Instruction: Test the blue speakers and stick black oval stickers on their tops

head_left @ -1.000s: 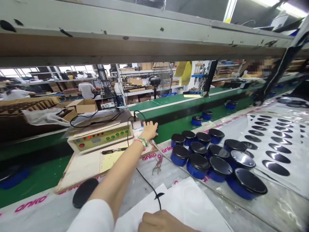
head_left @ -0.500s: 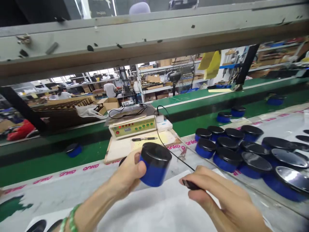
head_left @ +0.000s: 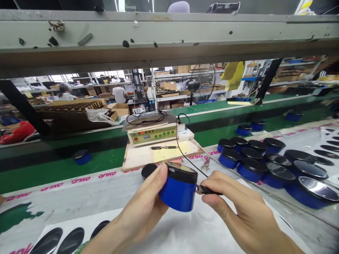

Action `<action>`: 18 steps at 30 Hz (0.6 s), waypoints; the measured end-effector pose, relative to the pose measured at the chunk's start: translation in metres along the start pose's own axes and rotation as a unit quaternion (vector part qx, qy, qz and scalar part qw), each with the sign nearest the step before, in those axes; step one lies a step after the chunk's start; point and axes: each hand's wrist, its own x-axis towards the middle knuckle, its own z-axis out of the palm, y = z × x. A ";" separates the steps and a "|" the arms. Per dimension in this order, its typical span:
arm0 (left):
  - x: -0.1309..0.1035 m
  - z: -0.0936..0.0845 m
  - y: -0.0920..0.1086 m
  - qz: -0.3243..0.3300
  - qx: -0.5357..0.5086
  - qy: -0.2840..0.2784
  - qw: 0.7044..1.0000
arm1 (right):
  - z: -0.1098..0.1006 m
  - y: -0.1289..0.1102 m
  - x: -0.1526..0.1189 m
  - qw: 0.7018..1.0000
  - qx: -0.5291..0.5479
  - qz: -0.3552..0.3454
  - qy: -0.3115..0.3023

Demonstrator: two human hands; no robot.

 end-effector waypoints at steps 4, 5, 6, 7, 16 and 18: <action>-0.002 -0.002 -0.001 0.018 0.010 -0.017 1.000 | 0.003 0.001 0.001 1.000 -0.010 -0.001 0.005; -0.002 -0.002 -0.001 0.020 0.006 -0.024 1.000 | 0.004 0.002 0.001 1.000 -0.009 -0.001 0.006; -0.003 -0.001 -0.001 0.021 0.004 -0.033 0.999 | 0.005 0.002 0.002 1.000 -0.009 -0.001 0.004; -0.004 0.000 -0.001 0.024 0.003 -0.043 0.999 | 0.005 0.002 0.002 1.000 -0.009 0.000 0.000; -0.002 0.000 0.001 0.046 0.013 0.029 0.998 | 0.009 0.002 -0.002 0.994 -0.106 0.005 0.025; -0.002 -0.001 0.000 0.051 0.027 0.012 0.998 | 0.011 0.001 -0.001 0.983 -0.179 -0.015 0.037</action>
